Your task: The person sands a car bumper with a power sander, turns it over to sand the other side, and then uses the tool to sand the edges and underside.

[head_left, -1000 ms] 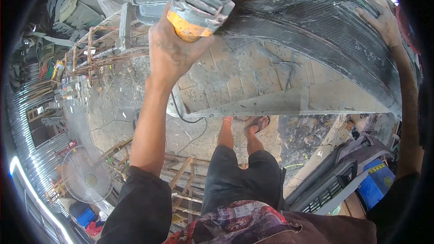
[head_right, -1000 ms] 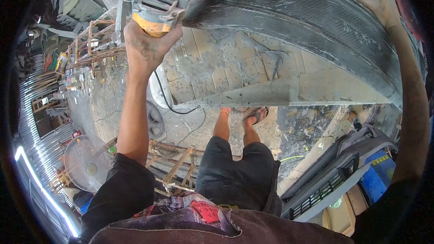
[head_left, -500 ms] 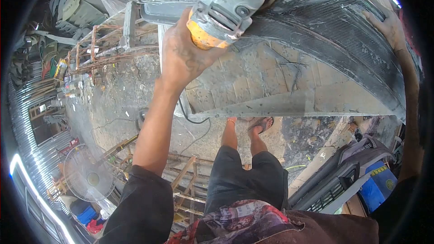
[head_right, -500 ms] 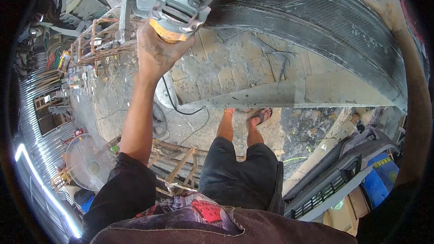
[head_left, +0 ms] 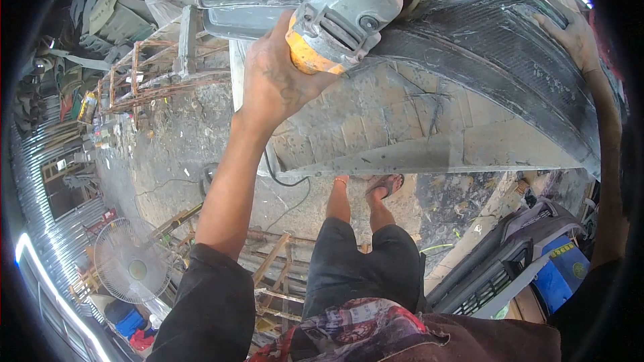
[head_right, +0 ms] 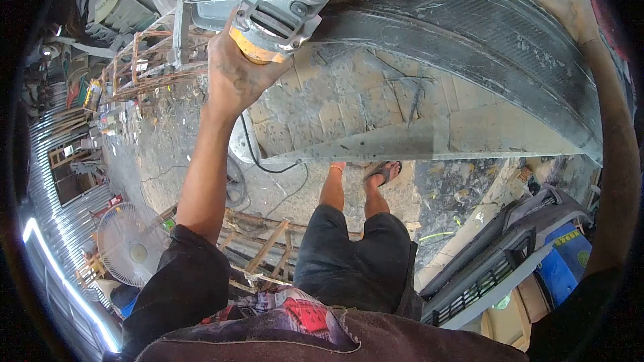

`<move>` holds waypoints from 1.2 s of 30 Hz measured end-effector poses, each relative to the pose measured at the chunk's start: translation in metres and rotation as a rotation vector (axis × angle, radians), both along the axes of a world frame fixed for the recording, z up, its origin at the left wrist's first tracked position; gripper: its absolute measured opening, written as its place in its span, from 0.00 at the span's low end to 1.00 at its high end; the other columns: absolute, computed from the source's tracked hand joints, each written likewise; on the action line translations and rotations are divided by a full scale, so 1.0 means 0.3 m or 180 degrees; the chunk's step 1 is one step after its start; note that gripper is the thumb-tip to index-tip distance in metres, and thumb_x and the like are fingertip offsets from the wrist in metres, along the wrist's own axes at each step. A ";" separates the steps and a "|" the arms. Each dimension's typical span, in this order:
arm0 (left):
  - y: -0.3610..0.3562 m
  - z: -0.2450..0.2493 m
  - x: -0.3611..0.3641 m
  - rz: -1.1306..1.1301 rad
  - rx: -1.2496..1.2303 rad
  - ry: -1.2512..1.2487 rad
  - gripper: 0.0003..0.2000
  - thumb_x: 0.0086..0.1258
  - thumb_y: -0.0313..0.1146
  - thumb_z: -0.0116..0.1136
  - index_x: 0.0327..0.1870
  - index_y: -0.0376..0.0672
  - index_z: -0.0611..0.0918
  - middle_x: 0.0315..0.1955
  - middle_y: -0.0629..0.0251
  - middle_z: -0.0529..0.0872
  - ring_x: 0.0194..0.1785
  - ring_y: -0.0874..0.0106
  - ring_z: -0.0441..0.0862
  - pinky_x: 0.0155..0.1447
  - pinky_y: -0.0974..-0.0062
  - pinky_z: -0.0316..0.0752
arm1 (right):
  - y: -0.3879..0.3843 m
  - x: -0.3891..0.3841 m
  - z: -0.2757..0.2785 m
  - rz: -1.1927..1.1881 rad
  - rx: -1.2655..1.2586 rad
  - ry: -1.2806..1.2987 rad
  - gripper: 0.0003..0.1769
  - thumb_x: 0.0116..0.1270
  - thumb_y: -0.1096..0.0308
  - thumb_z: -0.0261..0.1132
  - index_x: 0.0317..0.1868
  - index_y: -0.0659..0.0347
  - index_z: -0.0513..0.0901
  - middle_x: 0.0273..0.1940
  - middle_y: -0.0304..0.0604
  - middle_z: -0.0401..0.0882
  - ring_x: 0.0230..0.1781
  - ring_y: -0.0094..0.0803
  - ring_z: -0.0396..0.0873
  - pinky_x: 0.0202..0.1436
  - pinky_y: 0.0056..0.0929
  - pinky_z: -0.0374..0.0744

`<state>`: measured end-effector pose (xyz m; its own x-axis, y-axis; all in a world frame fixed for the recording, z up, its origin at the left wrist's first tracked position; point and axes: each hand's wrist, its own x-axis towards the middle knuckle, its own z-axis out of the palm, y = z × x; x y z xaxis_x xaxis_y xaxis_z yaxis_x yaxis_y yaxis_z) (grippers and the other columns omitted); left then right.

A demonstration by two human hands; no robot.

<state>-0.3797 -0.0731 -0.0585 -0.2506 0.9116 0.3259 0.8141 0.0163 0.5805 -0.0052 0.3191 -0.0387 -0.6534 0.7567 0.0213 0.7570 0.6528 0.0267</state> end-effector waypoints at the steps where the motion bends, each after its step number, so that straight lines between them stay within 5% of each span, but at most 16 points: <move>1: 0.004 -0.002 -0.001 -0.0007 0.0007 0.0006 0.28 0.54 0.32 0.83 0.56 0.34 0.83 0.43 0.56 0.95 0.46 0.67 0.94 0.54 0.68 0.86 | -0.007 -0.005 0.002 -0.0033 0.0034 -0.0041 0.46 0.67 0.31 0.69 0.74 0.56 0.83 0.64 0.58 0.88 0.64 0.49 0.85 0.71 0.43 0.77; 4: 0.008 -0.012 0.002 0.0048 0.0018 0.0026 0.28 0.54 0.31 0.83 0.56 0.34 0.83 0.43 0.57 0.95 0.45 0.69 0.93 0.54 0.69 0.86 | -0.037 -0.013 0.007 0.0256 0.0219 0.0334 0.47 0.64 0.26 0.71 0.67 0.59 0.88 0.55 0.57 0.92 0.54 0.48 0.91 0.63 0.46 0.84; 7: 0.008 -0.006 -0.002 0.0134 0.0090 -0.0285 0.27 0.55 0.31 0.83 0.55 0.34 0.84 0.42 0.59 0.95 0.44 0.71 0.92 0.53 0.70 0.86 | -0.018 0.002 -0.014 0.0157 0.0217 0.0288 0.46 0.65 0.27 0.71 0.68 0.59 0.88 0.55 0.56 0.92 0.54 0.48 0.91 0.63 0.45 0.84; 9: -0.009 -0.005 -0.008 0.0241 0.0271 -0.0547 0.30 0.53 0.33 0.84 0.57 0.35 0.82 0.41 0.53 0.95 0.43 0.61 0.94 0.51 0.65 0.87 | -0.002 0.010 -0.017 0.0175 0.0292 0.0224 0.45 0.66 0.29 0.71 0.68 0.60 0.87 0.56 0.56 0.92 0.54 0.48 0.90 0.64 0.45 0.84; 10: -0.013 -0.008 -0.017 0.0377 0.0237 -0.0567 0.28 0.55 0.32 0.82 0.56 0.33 0.83 0.39 0.57 0.95 0.41 0.69 0.92 0.51 0.68 0.86 | -0.015 0.001 -0.010 0.0203 0.0323 0.0201 0.45 0.66 0.29 0.71 0.68 0.60 0.87 0.56 0.56 0.91 0.55 0.48 0.90 0.65 0.45 0.84; 13: -0.053 0.008 -0.028 0.0601 0.0257 -0.0701 0.20 0.59 0.30 0.80 0.50 0.32 0.88 0.44 0.61 0.95 0.44 0.73 0.92 0.53 0.72 0.85 | -0.064 -0.022 0.015 0.0312 0.0411 0.0284 0.44 0.68 0.31 0.71 0.68 0.62 0.87 0.59 0.56 0.90 0.58 0.48 0.89 0.67 0.45 0.82; 19: -0.110 -0.016 -0.060 0.0934 0.0283 -0.0722 0.21 0.60 0.30 0.79 0.53 0.30 0.88 0.44 0.60 0.95 0.45 0.72 0.92 0.54 0.71 0.84 | -0.077 -0.028 0.034 0.0316 0.0387 0.0164 0.44 0.68 0.31 0.71 0.70 0.60 0.86 0.61 0.58 0.89 0.60 0.50 0.87 0.69 0.45 0.81; 22: -0.123 -0.023 -0.064 0.0894 0.0030 -0.0488 0.29 0.53 0.31 0.82 0.57 0.34 0.83 0.43 0.53 0.95 0.45 0.63 0.94 0.53 0.65 0.87 | -0.052 -0.018 0.018 0.0310 0.0458 0.0108 0.43 0.68 0.32 0.71 0.70 0.59 0.86 0.62 0.57 0.89 0.61 0.50 0.87 0.69 0.45 0.80; 29: -0.114 -0.048 -0.039 0.0693 0.0044 -0.0289 0.29 0.53 0.33 0.83 0.56 0.35 0.82 0.43 0.53 0.94 0.46 0.60 0.95 0.53 0.64 0.87 | -0.029 -0.010 0.014 0.0273 0.0318 0.0164 0.43 0.70 0.33 0.70 0.71 0.59 0.85 0.63 0.57 0.88 0.61 0.48 0.86 0.70 0.44 0.79; 34: -0.117 -0.035 -0.037 0.0795 0.0311 -0.0724 0.27 0.54 0.33 0.83 0.55 0.34 0.83 0.42 0.55 0.94 0.44 0.67 0.93 0.51 0.68 0.86 | -0.119 -0.059 0.094 0.0285 -0.0118 0.0177 0.38 0.72 0.43 0.71 0.71 0.63 0.84 0.68 0.59 0.83 0.71 0.49 0.80 0.76 0.41 0.72; 36: -0.139 0.000 -0.028 0.1362 0.0496 -0.1167 0.22 0.59 0.34 0.81 0.52 0.32 0.87 0.42 0.60 0.94 0.43 0.72 0.91 0.52 0.70 0.84 | -0.091 -0.044 0.087 0.0389 -0.0107 0.0181 0.37 0.72 0.45 0.72 0.71 0.63 0.84 0.67 0.59 0.84 0.69 0.48 0.81 0.75 0.41 0.73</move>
<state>-0.3880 -0.1149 -0.0586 -0.7077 0.6527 0.2705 0.4993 0.1912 0.8451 -0.0186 0.2918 -0.0125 -0.7392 0.6725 0.0368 0.6715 0.7401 -0.0374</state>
